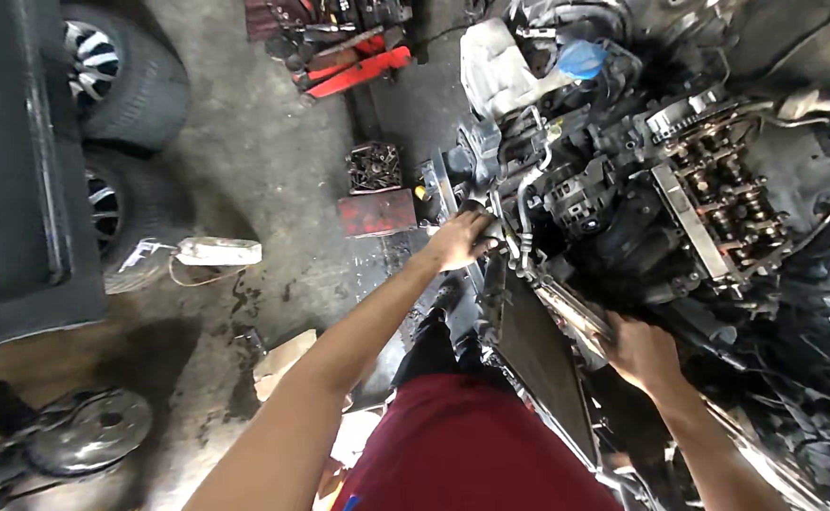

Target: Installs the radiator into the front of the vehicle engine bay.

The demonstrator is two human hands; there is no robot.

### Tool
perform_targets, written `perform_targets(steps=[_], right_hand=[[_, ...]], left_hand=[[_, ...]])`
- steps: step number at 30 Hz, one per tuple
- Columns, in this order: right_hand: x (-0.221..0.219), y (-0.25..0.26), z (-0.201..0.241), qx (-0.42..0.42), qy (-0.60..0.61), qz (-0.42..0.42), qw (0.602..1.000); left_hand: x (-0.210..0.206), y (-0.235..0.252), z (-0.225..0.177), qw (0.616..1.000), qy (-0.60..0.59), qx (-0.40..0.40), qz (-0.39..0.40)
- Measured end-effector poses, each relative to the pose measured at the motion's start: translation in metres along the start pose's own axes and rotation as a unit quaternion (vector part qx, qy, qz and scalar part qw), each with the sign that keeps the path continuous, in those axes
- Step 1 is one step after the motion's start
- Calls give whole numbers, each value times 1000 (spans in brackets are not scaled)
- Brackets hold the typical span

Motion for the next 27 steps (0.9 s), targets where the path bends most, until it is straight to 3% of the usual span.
perform_targets(steps=[5,8,14,27], right_hand=[[-1,0,-3,-5,6,13,1000],[3,1,-5,-12,9,12,1000],[3,1,-5,-2,9,4,1000],[5,-5,-4,-4,0,-7,1000]], left_hand=[[-12,-11,-15,993,49,-71,75],[-20,-6,-20,993,79,-68,55],[-29,-2,-20,987,116,11,110],[-33,3,-13,980,133,97,115]])
Point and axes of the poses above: each hand's wrist, its own y-axis towards the middle knuckle, its own x-axis out of the back of the hand, z = x × y, the point moved 9 cm from there along y, towards the middle knuckle, and after that the axes turned 12 degrees about -z, right-handed, at the moved point
